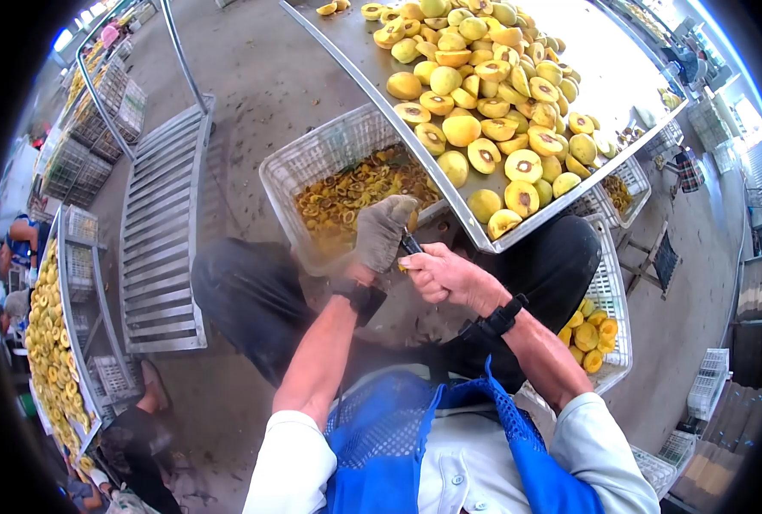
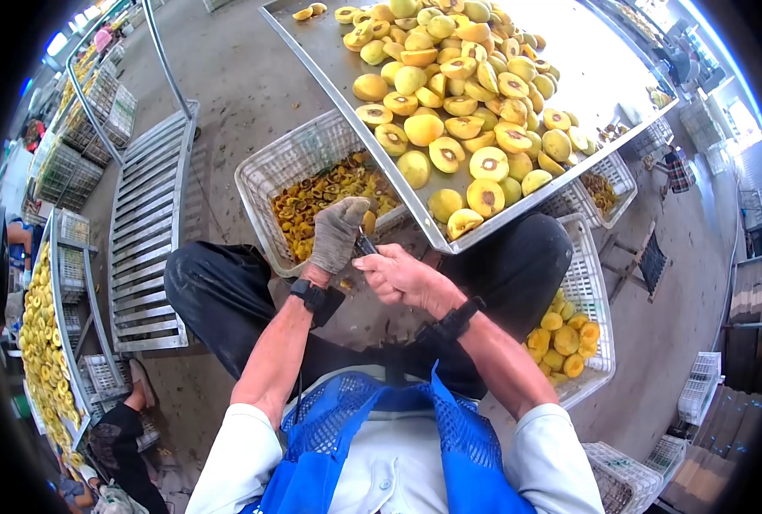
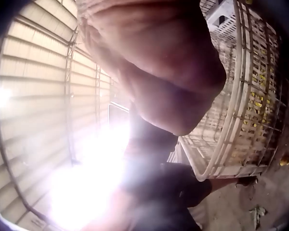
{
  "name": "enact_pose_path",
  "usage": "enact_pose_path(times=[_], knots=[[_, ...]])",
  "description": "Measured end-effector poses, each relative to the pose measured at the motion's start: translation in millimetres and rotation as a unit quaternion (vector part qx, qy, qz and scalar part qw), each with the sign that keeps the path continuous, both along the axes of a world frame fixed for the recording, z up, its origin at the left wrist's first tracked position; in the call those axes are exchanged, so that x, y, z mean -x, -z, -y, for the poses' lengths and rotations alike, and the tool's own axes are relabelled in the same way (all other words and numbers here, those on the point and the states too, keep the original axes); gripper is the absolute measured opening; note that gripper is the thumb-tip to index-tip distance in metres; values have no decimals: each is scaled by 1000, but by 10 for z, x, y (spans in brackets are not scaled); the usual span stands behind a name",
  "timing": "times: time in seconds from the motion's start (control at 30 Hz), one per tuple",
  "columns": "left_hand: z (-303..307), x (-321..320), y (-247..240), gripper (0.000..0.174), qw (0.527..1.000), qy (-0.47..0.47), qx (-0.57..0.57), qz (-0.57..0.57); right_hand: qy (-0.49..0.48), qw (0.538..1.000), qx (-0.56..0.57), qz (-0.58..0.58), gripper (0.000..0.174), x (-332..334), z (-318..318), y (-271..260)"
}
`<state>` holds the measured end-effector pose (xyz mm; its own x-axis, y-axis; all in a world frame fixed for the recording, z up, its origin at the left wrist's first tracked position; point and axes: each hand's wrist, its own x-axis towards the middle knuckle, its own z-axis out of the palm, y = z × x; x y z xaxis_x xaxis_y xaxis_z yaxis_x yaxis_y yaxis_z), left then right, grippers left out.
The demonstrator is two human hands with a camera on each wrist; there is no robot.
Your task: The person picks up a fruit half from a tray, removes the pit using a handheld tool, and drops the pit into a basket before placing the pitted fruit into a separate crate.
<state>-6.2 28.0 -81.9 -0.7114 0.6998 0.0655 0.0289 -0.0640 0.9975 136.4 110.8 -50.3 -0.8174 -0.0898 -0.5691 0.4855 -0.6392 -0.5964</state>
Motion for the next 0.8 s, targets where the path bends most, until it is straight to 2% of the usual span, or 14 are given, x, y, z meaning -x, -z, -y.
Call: enact_pose_path(times=[0.07,0.1,0.13,0.17,0.2,0.27,0.4,0.47,0.5,0.57,0.67,0.7,0.77,0.8], knots=[[47,5,36,32,999,25,28,19,1,1000,-14,6,34,-25,48,72],[58,7,-3,33,998,25,33,46,-1,989,-148,3,31,0,108,75],[45,27,16,33,998,26,33,46,-3,960,-278,0,29,18,139,78],[39,44,60,38,997,29,45,60,3,889,-452,-70,29,17,133,195],[29,71,124,42,995,30,57,73,2,890,-451,-70,29,13,134,218],[-7,111,236,43,995,21,56,82,-8,801,-589,-105,36,23,112,248],[-18,160,304,45,996,10,83,32,2,796,-592,-125,35,30,107,241],[81,218,328,50,989,24,141,-25,-35,892,-450,-15,33,34,102,82],[129,231,275,53,991,77,84,65,-35,893,-449,-15,33,28,80,87],[189,253,154,60,954,175,-35,241,-32,969,-244,35,34,18,25,87],[201,219,48,59,941,180,-56,282,-26,984,-176,22,34,26,18,116],[206,223,45,59,941,178,-56,281,-28,984,-176,21,34,42,56,87],[193,227,38,58,958,169,-43,226,-22,906,-422,-21,34,58,160,27],[171,218,67,58,958,169,-43,226,-22,906,-422,-20,34,55,170,88]])
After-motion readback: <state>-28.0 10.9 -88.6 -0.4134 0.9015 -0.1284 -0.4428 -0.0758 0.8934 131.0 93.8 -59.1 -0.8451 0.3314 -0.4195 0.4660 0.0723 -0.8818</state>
